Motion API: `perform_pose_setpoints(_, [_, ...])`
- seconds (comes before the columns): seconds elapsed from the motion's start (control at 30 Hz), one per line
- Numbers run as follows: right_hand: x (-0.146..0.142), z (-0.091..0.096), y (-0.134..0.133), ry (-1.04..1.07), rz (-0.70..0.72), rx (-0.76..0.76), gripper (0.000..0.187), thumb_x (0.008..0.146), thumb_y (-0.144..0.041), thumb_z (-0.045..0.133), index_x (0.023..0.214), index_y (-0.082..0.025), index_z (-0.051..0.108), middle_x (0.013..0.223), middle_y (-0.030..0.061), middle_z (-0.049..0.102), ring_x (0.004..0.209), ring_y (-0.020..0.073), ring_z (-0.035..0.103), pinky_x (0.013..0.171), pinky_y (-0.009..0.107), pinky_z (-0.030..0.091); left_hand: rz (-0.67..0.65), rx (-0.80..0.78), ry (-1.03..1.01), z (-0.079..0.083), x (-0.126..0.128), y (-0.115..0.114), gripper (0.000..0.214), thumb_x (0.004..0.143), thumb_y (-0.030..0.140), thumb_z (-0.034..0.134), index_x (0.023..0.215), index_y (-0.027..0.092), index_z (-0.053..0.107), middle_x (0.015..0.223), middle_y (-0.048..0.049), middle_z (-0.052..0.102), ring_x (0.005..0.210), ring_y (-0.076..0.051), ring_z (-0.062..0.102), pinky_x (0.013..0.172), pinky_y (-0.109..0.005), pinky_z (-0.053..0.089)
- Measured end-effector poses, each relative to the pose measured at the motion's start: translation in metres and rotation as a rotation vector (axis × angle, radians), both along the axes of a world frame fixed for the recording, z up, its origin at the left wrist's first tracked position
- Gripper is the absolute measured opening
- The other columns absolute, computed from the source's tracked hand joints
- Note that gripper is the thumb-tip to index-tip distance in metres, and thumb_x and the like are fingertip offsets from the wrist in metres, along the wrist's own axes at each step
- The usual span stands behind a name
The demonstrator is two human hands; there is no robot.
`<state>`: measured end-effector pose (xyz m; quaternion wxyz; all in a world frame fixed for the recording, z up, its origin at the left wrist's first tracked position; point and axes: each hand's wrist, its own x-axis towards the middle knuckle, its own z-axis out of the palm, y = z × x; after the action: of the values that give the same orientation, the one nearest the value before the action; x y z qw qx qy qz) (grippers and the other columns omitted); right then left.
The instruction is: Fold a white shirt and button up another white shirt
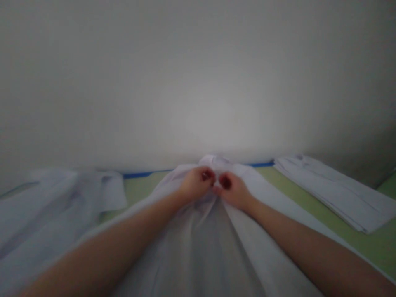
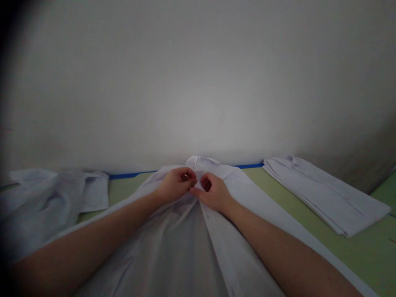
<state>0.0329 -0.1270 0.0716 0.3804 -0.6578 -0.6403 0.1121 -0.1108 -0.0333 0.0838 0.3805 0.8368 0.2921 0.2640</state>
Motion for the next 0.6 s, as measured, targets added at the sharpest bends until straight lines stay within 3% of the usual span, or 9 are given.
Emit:
perform_pose_setpoints(0.07, [-0.006,0.010,-0.006,-0.255,-0.096,-0.016,0.030,0.071,-0.042,0.056,0.086,-0.016,0.051,0.073,0.0015,0.056,0.063,0.0125,0.047,0.057,0.024,0.034,0.041,-0.260,-0.122,-0.003,0.003,0.005,0.010,0.073,0.024,0.058,0.079,0.017,0.054,0.064,0.0015,0.060,0.056,-0.010,0.059,0.057,-0.023,0.049])
perform_pose_setpoints(0.13, [-0.012,0.024,-0.013,-0.485,-0.089,-0.052,0.028,0.073,-0.039,0.054,0.088,-0.016,0.053,0.079,0.0041,0.058,0.069,0.0150,0.050,0.062,0.026,0.034,0.077,-0.448,-0.251,-0.006,0.006,0.008,0.010,0.071,0.020,0.060,0.076,0.017,0.052,0.062,0.0032,0.057,0.053,-0.009,0.057,0.057,-0.023,0.050])
perform_pose_setpoints(0.23, [-0.020,0.044,-0.021,-0.718,-0.010,-0.106,0.024,0.074,-0.033,0.050,0.089,-0.016,0.058,0.087,0.0086,0.060,0.081,0.0198,0.053,0.073,0.030,0.035,0.160,-0.510,-0.352,-0.009,0.008,0.012,0.012,0.069,0.016,0.061,0.074,0.017,0.051,0.062,0.0037,0.055,0.052,-0.008,0.056,0.057,-0.023,0.051])
perform_pose_setpoints(0.3, [-0.023,0.053,-0.023,-0.805,-0.007,-0.131,0.023,0.074,-0.031,0.048,0.086,-0.016,0.061,0.088,0.0109,0.061,0.087,0.0231,0.053,0.078,0.033,0.036,0.200,-0.400,-0.301,-0.007,0.007,0.015,0.013,0.069,0.020,0.062,0.075,0.016,0.051,0.064,0.0021,0.057,0.054,-0.009,0.057,0.057,-0.023,0.050])
perform_pose_setpoints(0.4, [-0.021,0.056,-0.024,-0.887,-0.020,-0.219,0.023,0.075,-0.029,0.046,0.083,-0.016,0.065,0.087,0.0122,0.063,0.086,0.0259,0.056,0.078,0.037,0.038,0.170,-0.105,-0.058,0.006,-0.002,0.020,0.017,0.071,0.031,0.061,0.076,0.016,0.055,0.066,-0.0015,0.061,0.059,-0.011,0.058,0.055,-0.021,0.045])
perform_pose_setpoints(0.53, [-0.008,0.051,-0.024,-0.909,0.014,-0.470,0.025,0.071,-0.026,0.050,0.087,-0.018,0.067,0.085,0.0122,0.066,0.079,0.0261,0.061,0.069,0.035,0.044,-0.075,0.307,0.385,0.039,-0.023,0.017,0.019,0.068,0.035,0.060,0.071,0.017,0.063,0.067,-0.0027,0.064,0.057,-0.011,0.055,0.055,-0.021,0.040])
perform_pose_setpoints(0.6, [-0.001,0.050,-0.025,-0.913,0.043,-0.550,0.026,0.069,-0.026,0.051,0.087,-0.018,0.068,0.085,0.0123,0.067,0.079,0.0265,0.062,0.067,0.034,0.045,-0.203,0.400,0.610,0.051,-0.032,0.011,0.016,0.063,0.032,0.062,0.069,0.018,0.067,0.067,-0.0025,0.065,0.056,-0.011,0.054,0.056,-0.022,0.039])
